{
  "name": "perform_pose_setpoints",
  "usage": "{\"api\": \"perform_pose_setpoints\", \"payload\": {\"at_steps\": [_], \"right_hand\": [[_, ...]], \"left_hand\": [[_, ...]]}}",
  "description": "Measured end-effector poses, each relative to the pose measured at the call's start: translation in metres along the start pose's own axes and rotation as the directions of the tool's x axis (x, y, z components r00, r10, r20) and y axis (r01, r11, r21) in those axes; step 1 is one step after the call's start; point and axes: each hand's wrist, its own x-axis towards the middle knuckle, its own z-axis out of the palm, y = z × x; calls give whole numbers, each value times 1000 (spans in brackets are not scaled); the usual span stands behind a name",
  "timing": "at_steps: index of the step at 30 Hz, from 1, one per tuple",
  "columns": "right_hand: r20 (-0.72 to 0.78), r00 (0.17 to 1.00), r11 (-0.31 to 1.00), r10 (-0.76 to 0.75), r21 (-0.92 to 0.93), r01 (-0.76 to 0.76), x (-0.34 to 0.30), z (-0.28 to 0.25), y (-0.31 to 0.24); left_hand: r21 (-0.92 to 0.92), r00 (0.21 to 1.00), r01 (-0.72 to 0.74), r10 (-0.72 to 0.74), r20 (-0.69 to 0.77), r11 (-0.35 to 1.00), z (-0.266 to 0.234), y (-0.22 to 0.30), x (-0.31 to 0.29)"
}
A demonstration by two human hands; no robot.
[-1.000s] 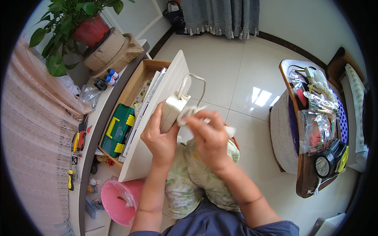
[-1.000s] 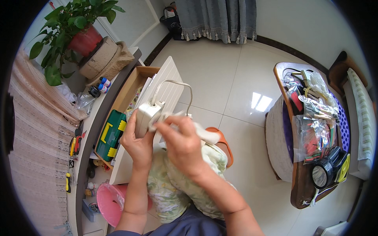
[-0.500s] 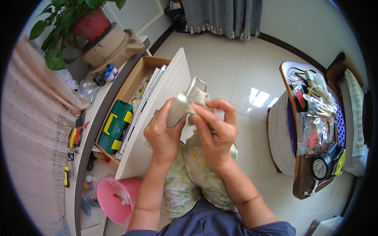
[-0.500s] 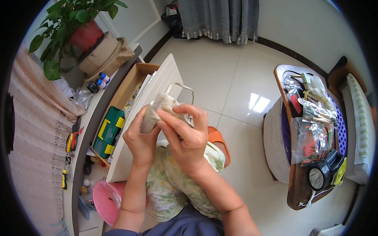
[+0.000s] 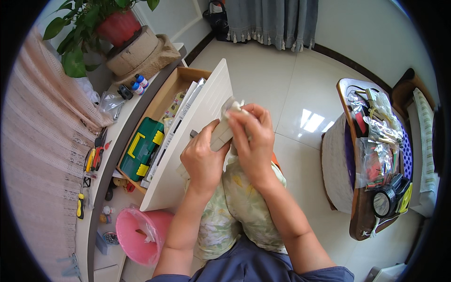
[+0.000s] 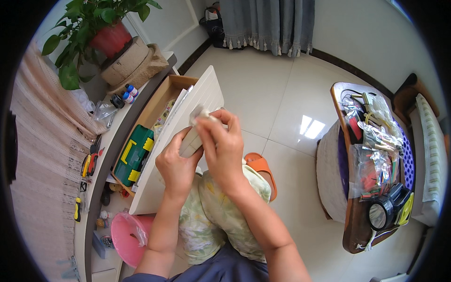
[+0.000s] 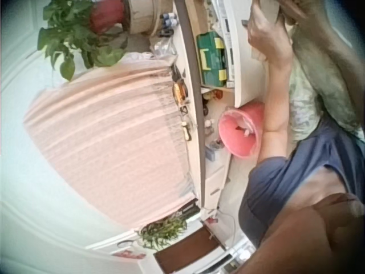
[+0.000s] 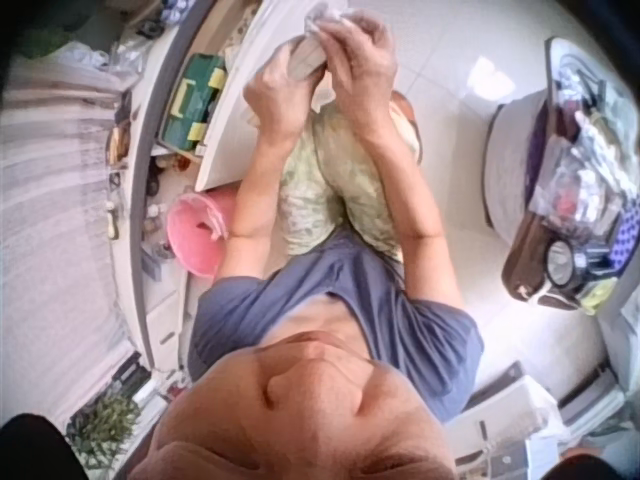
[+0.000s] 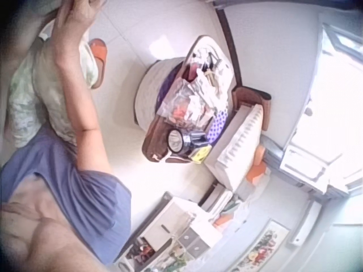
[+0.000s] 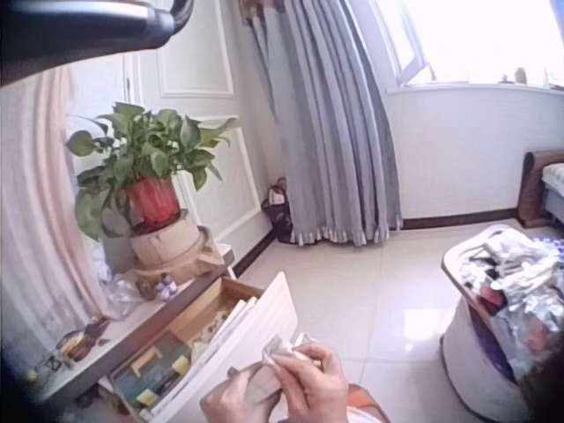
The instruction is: The person disassembles a power strip, wipes the internal and external components with a cloth, and uses a screwdriver to reassemble the casing.
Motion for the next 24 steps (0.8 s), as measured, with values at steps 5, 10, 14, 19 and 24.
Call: {"api": "perform_pose_setpoints", "payload": {"at_steps": [5, 10, 14, 19, 24], "right_hand": [[165, 916, 913, -365, -130, 387, -9, 6, 1], [-9, 993, 972, -118, -205, 114, 3, 22, 0], [-132, 990, 999, 47, 16, -45, 15, 14, 17], [69, 997, 999, -31, -42, 34, 10, 5, 17], [-166, 986, 999, -8, 32, 13, 22, 2, 21]], "left_hand": [[-14, 997, 70, -70, -19, 997, 0, -15, 5], [23, 997, 67, -68, 24, 997, 0, -9, 8], [-66, 993, 8, -16, -115, 998, 1, -16, 10], [-275, 974, 220, -228, 4, 936, -3, -28, 15], [-650, 915, 367, -385, 122, 666, -11, -40, 38]]}}
